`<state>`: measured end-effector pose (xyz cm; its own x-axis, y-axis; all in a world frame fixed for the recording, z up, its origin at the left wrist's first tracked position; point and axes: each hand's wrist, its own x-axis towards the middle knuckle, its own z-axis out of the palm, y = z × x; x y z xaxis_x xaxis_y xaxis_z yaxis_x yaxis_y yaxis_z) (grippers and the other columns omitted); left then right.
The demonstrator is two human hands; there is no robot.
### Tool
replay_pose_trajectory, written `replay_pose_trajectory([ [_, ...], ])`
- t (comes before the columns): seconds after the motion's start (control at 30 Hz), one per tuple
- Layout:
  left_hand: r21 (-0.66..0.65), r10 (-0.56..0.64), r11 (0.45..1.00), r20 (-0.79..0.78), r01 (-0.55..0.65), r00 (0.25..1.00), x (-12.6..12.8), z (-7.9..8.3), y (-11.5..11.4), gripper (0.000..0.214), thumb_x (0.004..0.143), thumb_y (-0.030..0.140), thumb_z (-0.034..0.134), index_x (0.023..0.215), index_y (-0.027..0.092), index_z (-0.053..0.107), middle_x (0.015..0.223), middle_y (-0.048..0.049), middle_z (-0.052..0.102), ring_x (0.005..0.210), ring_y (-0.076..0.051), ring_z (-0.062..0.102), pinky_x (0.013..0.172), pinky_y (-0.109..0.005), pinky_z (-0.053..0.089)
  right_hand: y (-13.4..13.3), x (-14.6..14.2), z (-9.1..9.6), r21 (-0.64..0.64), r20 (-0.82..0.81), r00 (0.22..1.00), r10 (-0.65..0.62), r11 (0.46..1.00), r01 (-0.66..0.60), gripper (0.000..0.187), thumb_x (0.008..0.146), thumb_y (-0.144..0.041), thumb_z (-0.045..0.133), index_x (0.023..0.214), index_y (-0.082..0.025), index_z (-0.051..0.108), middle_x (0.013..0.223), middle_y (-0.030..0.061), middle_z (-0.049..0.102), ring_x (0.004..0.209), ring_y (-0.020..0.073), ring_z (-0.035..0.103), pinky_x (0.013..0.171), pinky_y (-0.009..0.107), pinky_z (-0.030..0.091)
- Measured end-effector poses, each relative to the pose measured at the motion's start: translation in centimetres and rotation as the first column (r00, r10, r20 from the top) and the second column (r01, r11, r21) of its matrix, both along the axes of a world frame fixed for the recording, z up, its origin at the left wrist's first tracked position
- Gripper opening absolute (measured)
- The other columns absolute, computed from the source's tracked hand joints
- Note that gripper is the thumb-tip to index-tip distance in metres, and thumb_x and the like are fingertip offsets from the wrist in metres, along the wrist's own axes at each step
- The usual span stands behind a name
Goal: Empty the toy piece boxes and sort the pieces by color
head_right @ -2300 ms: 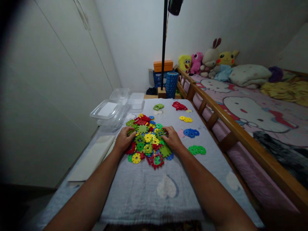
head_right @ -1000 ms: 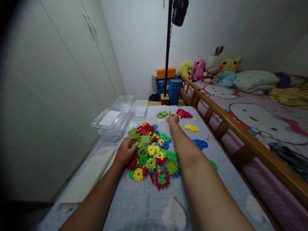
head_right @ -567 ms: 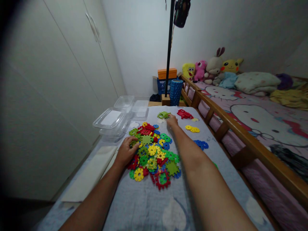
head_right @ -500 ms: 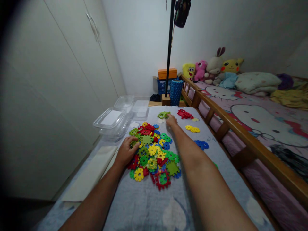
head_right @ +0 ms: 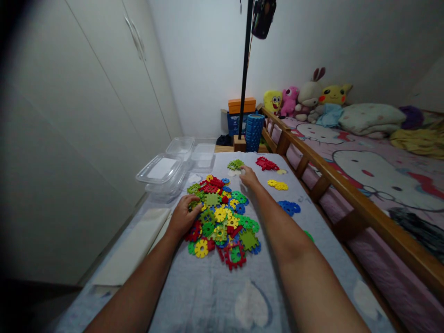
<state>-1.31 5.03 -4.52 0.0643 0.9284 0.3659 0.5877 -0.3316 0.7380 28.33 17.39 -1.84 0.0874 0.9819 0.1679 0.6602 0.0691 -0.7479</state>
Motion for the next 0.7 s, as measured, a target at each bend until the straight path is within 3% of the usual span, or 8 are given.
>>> replay_pose_trajectory([
  [0.13, -0.005, -0.012, 1.000, -0.009, 0.012, 1.000, -0.1, 0.0, 0.1, 0.027, 0.085, 0.041, 0.059, 0.100, 0.020, 0.067, 0.115, -0.0107, 0.064, 0.118, -0.027, 0.059, 0.111, -0.045, 0.044, -4.2, 2.3, 0.9, -0.029, 0.114, 0.994, -0.004, 1.000, 0.008, 0.043, 0.074, -0.017, 0.056, 0.115, -0.016, 0.069, 0.124, 0.0109, 0.067, 0.116, 0.0258, 0.060, 0.105, 0.039, 0.044],
  [0.23, -0.005, -0.016, 1.000, -0.013, 0.016, 1.000, -0.1, 0.0, 0.1, 0.028, 0.085, 0.042, 0.059, 0.100, 0.020, 0.066, 0.116, -0.0110, 0.064, 0.119, -0.027, 0.059, 0.111, -0.045, 0.043, -8.0, 5.3, 1.5, -0.019, 0.161, 0.987, 0.026, 1.000, -0.023, 0.039, 0.078, -0.021, 0.058, 0.115, -0.018, 0.070, 0.124, 0.0107, 0.067, 0.117, 0.0262, 0.061, 0.104, 0.040, 0.046],
  [0.4, -0.008, -0.015, 1.000, -0.020, 0.015, 1.000, -0.1, 0.1, 0.1, 0.029, 0.084, 0.044, 0.058, 0.100, 0.020, 0.065, 0.115, -0.0102, 0.064, 0.118, -0.027, 0.059, 0.111, -0.044, 0.043, -13.9, 11.9, 1.9, -0.071, 0.165, 0.982, -0.093, 0.992, 0.106, 0.034, 0.080, -0.026, 0.060, 0.111, -0.021, 0.072, 0.110, 0.0102, 0.071, 0.105, 0.0279, 0.068, 0.092, 0.041, 0.054],
  [0.53, -0.007, -0.017, 1.000, -0.031, 0.016, 0.999, -0.1, 0.1, 0.2, 0.029, 0.085, 0.045, 0.058, 0.099, 0.021, 0.065, 0.115, -0.0099, 0.064, 0.117, -0.027, 0.059, 0.111, -0.044, 0.043, -17.2, 15.3, 0.6, -0.048, 0.229, 0.946, -0.228, 0.968, 0.245, 0.033, 0.077, -0.029, 0.065, 0.108, -0.020, 0.072, 0.115, 0.0135, 0.071, 0.107, 0.0318, 0.067, 0.095, 0.046, 0.053],
  [0.7, 0.008, -0.015, 1.000, -0.047, 0.016, 0.999, -0.3, -0.1, 0.2, 0.029, 0.084, 0.046, 0.057, 0.099, 0.021, 0.065, 0.113, -0.0095, 0.065, 0.116, -0.027, 0.060, 0.109, -0.044, 0.044, -18.7, 15.0, -2.1, 0.002, 0.301, 0.925, -0.232, 0.970, 0.242, 0.055, 0.078, -0.043, 0.069, 0.128, -0.020, 0.063, 0.130, 0.0146, 0.065, 0.116, 0.0313, 0.063, 0.102, 0.046, 0.049],
])
